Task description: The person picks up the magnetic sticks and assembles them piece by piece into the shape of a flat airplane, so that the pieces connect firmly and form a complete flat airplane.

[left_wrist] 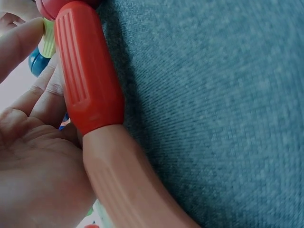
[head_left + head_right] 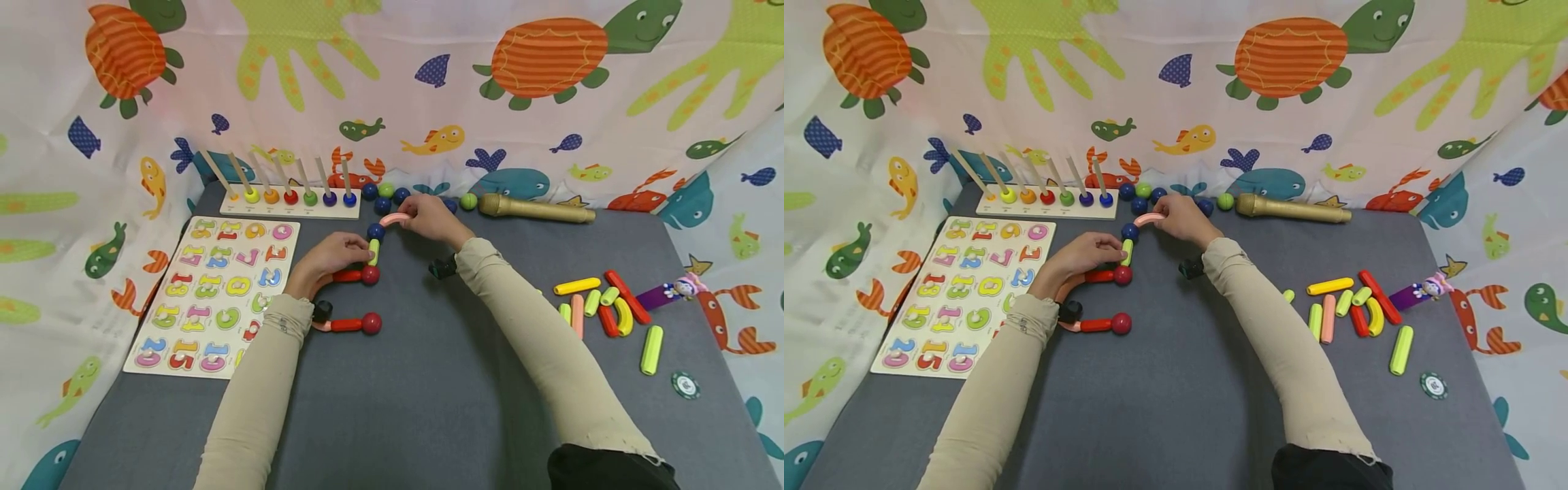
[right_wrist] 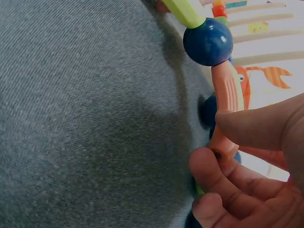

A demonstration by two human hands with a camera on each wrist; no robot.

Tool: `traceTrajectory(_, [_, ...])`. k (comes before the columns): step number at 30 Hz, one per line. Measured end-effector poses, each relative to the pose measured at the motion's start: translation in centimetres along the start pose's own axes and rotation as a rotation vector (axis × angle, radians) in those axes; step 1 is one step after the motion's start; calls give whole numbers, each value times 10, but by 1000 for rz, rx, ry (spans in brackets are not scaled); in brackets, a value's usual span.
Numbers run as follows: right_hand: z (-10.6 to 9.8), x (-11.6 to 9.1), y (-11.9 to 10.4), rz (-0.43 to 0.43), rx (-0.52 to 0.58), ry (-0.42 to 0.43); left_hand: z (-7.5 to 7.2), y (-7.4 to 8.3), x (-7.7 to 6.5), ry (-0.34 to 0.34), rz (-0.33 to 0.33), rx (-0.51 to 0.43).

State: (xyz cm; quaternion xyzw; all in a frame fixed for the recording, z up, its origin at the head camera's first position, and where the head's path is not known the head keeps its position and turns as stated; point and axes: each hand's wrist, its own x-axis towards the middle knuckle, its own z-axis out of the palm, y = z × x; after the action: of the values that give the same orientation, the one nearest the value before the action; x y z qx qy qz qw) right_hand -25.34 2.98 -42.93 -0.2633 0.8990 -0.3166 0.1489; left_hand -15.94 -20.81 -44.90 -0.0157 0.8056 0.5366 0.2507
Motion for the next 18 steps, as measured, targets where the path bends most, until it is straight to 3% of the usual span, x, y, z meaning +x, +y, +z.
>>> traceTrajectory(7, [8,4,6,2,-46,-9,1,4,1,16,18,95])
traceTrajectory(13, [10,5,4,-28,-27,10,-1,14,3,173,4,266])
traceTrajectory(18, [8,8,3,-62,-33,12,3,21,20,254,49,241])
